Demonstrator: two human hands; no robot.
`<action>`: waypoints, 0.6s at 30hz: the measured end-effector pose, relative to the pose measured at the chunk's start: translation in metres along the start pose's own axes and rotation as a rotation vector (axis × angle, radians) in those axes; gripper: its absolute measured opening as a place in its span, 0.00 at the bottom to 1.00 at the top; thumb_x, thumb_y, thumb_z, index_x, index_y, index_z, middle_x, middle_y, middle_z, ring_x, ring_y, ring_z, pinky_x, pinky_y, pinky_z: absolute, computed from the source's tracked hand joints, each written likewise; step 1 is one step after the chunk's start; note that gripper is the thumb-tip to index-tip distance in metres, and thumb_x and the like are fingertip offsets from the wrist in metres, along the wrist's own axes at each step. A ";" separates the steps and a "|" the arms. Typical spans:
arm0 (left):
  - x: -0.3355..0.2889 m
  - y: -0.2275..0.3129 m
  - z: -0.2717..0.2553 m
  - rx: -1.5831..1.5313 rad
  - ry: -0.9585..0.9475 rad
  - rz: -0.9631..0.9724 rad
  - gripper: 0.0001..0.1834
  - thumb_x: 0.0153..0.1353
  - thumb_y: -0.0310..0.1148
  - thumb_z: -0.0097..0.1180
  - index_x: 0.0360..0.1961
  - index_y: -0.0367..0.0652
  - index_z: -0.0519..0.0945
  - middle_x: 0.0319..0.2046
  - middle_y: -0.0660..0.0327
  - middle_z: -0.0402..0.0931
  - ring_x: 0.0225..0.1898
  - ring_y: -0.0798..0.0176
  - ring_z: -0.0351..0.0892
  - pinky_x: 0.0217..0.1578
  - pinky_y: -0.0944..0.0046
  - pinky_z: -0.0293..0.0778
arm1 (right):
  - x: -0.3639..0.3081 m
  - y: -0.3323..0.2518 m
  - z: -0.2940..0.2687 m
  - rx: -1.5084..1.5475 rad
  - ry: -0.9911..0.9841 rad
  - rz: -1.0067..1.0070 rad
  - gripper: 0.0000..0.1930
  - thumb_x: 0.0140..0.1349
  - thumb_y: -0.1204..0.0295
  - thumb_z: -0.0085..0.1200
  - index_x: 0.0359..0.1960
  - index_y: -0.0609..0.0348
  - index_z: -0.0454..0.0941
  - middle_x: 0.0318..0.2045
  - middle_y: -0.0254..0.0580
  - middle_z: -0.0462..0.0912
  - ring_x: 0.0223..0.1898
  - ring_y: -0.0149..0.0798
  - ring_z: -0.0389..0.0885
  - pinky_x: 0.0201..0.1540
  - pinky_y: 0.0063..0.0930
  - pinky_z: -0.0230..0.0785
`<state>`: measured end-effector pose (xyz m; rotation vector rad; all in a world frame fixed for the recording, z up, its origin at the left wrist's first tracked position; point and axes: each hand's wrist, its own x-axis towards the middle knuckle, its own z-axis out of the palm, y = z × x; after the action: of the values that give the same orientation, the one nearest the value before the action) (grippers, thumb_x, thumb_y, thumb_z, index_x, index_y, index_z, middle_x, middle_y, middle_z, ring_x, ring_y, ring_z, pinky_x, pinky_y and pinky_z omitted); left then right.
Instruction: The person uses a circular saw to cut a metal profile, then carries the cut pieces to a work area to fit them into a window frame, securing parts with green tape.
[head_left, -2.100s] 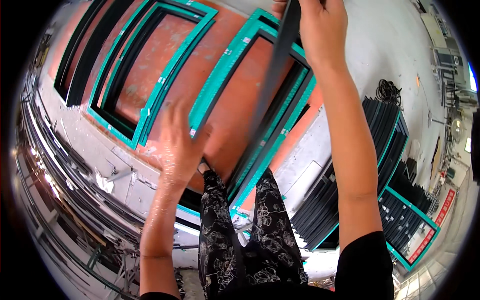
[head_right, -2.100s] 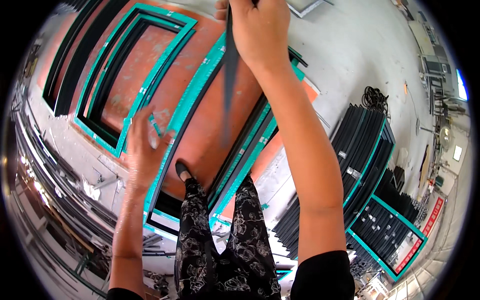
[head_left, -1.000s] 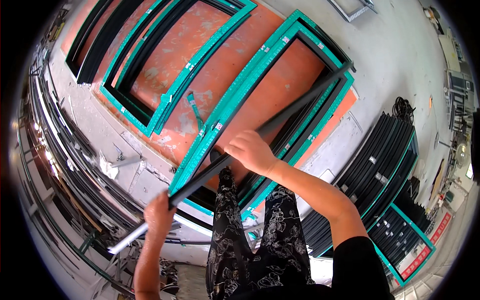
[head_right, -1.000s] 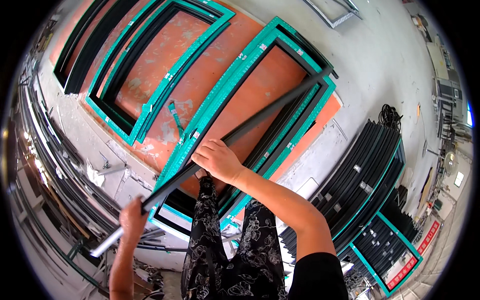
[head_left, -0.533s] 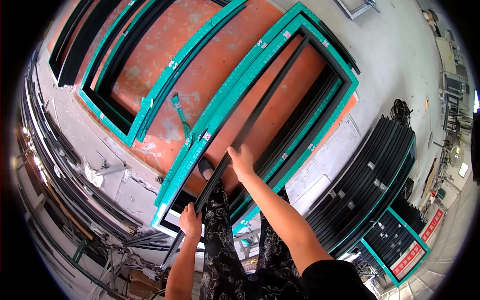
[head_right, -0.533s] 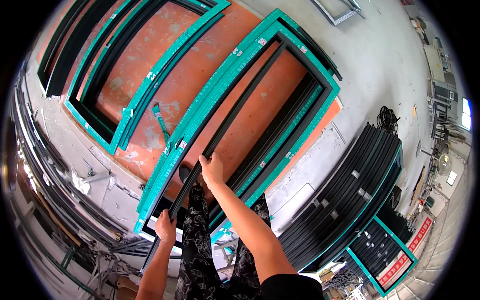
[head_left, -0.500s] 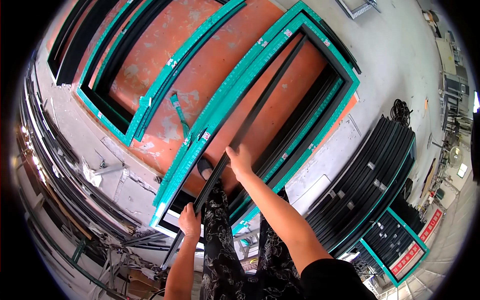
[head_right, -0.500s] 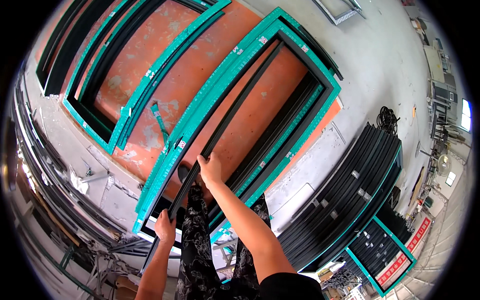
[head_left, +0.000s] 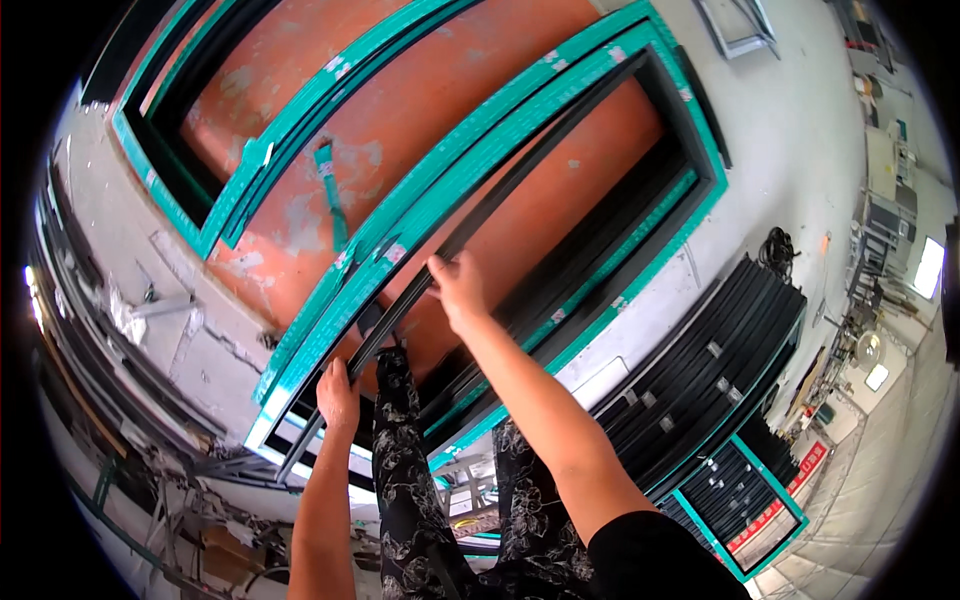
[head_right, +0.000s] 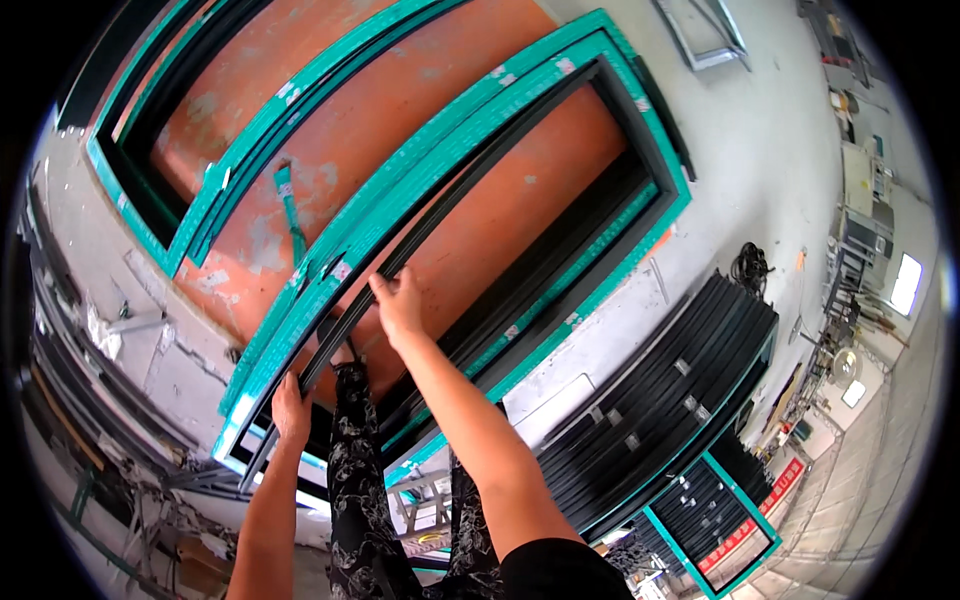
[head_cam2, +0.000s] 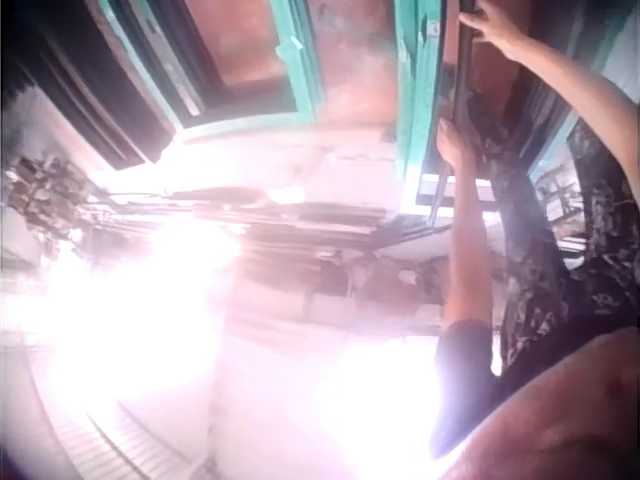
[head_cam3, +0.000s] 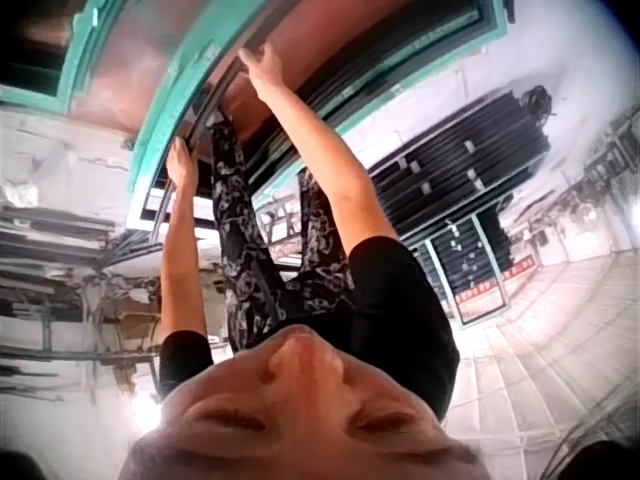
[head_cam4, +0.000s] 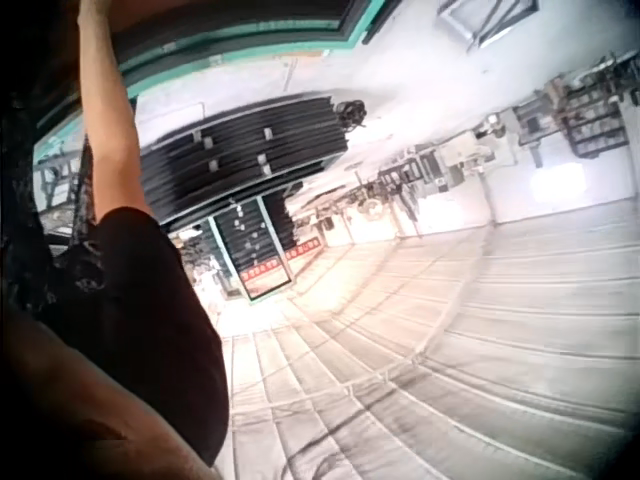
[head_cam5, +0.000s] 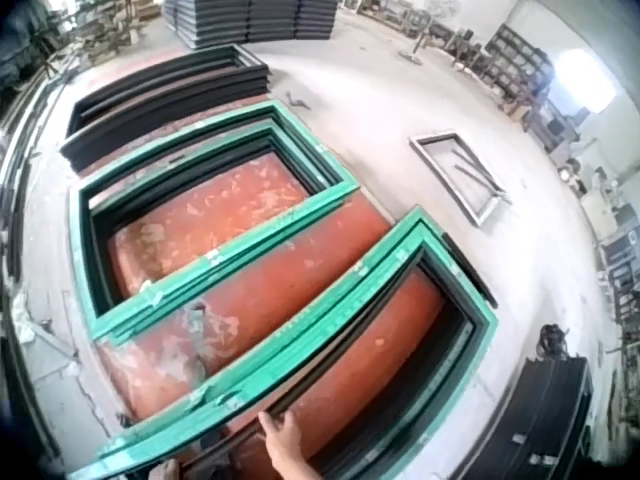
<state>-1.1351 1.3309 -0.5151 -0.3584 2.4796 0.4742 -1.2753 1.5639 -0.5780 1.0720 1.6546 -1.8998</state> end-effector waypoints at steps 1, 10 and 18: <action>0.007 -0.001 0.001 -0.018 -0.013 -0.005 0.18 0.51 0.29 0.64 0.42 0.40 0.74 0.38 0.49 0.77 0.41 0.41 0.77 0.41 0.46 0.73 | 0.008 0.008 0.000 -0.019 -0.039 0.035 0.15 0.61 0.65 0.62 0.43 0.53 0.70 0.37 0.35 0.77 0.37 0.35 0.78 0.36 0.35 0.78; 0.004 -0.002 0.042 -0.117 0.089 0.060 0.33 0.50 0.31 0.66 0.59 0.39 0.69 0.58 0.47 0.66 0.59 0.42 0.67 0.60 0.50 0.66 | 0.047 -0.007 -0.026 0.262 -0.243 0.268 0.16 0.61 0.63 0.64 0.44 0.52 0.71 0.41 0.40 0.79 0.42 0.41 0.80 0.47 0.52 0.74; -0.028 -0.053 0.022 -0.024 0.281 -0.152 0.33 0.48 0.29 0.64 0.58 0.40 0.70 0.57 0.53 0.69 0.58 0.47 0.69 0.58 0.50 0.65 | 0.054 -0.004 -0.006 0.197 -0.354 0.250 0.14 0.64 0.62 0.60 0.42 0.56 0.71 0.43 0.40 0.78 0.46 0.40 0.78 0.53 0.43 0.78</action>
<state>-1.0833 1.2962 -0.5284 -0.6579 2.6905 0.4138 -1.3102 1.5803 -0.6167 0.8989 1.1072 -1.9752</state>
